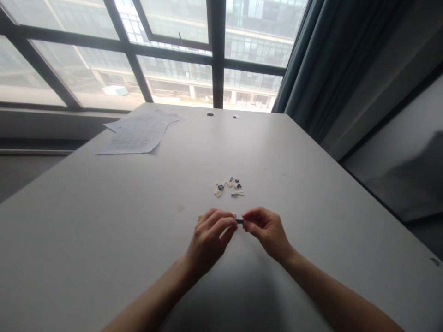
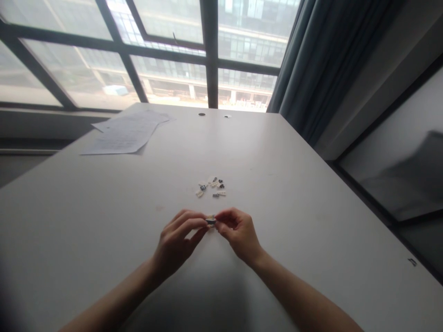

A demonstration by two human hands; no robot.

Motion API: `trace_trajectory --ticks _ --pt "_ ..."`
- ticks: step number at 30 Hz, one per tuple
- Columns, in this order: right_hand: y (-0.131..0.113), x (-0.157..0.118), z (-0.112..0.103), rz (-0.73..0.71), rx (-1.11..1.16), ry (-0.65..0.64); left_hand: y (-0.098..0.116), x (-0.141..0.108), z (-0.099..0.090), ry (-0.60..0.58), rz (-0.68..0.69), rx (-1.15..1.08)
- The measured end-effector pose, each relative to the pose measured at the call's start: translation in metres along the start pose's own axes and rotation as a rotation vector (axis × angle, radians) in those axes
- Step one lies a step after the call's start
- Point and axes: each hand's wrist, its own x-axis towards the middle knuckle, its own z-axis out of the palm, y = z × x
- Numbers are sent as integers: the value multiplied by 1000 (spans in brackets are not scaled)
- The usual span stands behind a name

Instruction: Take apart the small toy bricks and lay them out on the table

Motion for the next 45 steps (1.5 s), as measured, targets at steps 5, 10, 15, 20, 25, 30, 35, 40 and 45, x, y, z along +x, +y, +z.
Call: trace_trajectory --ticks 5,10,15,20,25,30,35,40,45 --pt "0 0 -4 -51 -61 -45 3 2 1 54 8 -56" --pt "-4 0 -9 -110 -46 -178 3 -2 0 77 81 -56" --pt "-12 6 -20 5 -95 -280 1 -9 0 -12 237 41" --pt "-13 24 -51 -15 -377 -165 4 -8 5 -165 241 331" --pt "-1 33 -65 51 -589 -246 3 -11 16 -372 163 497" --pt "3 31 -58 19 -707 -259 1 -15 20 -454 105 516" --pt "1 28 -54 -66 -889 -178 1 -13 20 -475 94 510" --pt "3 22 -42 -117 -1111 -136 1 -14 20 -478 87 495" --pt "0 21 -42 -134 -1134 -129 -1 -16 21 -490 84 507"
